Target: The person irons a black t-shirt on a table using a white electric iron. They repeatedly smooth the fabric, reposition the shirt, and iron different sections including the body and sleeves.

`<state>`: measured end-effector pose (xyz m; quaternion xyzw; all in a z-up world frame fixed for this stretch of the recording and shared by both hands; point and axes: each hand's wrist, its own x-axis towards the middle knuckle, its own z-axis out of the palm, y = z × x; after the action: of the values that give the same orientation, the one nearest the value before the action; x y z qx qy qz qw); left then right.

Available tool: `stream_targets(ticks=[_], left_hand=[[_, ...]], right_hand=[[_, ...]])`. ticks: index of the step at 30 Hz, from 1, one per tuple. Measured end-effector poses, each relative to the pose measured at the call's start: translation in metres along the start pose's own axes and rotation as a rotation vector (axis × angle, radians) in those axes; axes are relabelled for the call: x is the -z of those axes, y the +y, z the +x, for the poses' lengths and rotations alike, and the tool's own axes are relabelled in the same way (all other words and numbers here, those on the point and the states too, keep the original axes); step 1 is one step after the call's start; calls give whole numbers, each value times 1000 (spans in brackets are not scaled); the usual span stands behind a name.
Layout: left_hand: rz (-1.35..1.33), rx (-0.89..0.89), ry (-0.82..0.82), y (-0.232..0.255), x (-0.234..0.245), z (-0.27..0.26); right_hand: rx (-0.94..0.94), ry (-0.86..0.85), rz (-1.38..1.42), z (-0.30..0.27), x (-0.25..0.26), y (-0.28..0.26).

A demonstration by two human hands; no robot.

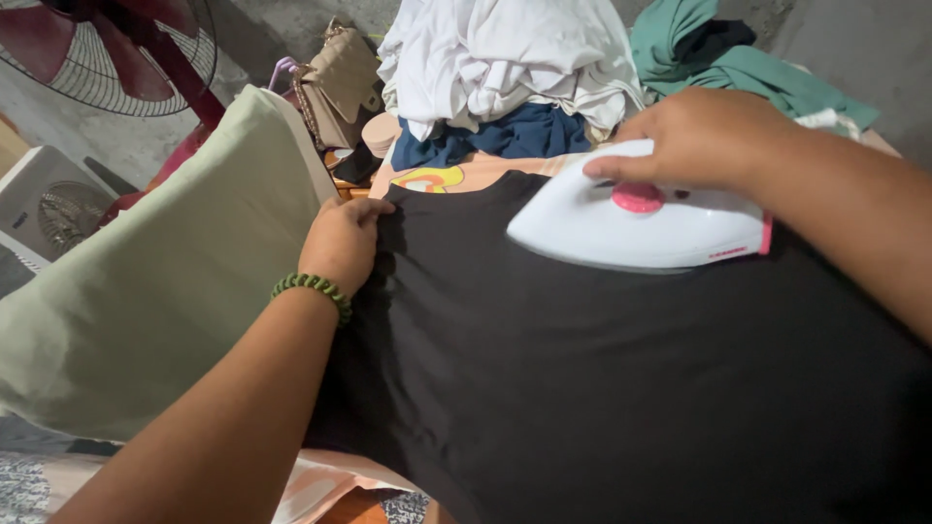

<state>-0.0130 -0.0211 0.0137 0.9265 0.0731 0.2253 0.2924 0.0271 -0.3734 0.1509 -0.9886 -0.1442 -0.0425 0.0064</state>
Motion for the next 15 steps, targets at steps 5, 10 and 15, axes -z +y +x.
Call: stream_targets(ticks=[5,10,15], left_hand=[[23,-22,13,0,0,1],[42,-1,8,4,0,-1],[99,-79,67,20,10,-9]], right_hand=[[-166,47,-38,13,-7,2],[21,-2,29,16,-13,32],[-125,68,-43,12,-19,68]])
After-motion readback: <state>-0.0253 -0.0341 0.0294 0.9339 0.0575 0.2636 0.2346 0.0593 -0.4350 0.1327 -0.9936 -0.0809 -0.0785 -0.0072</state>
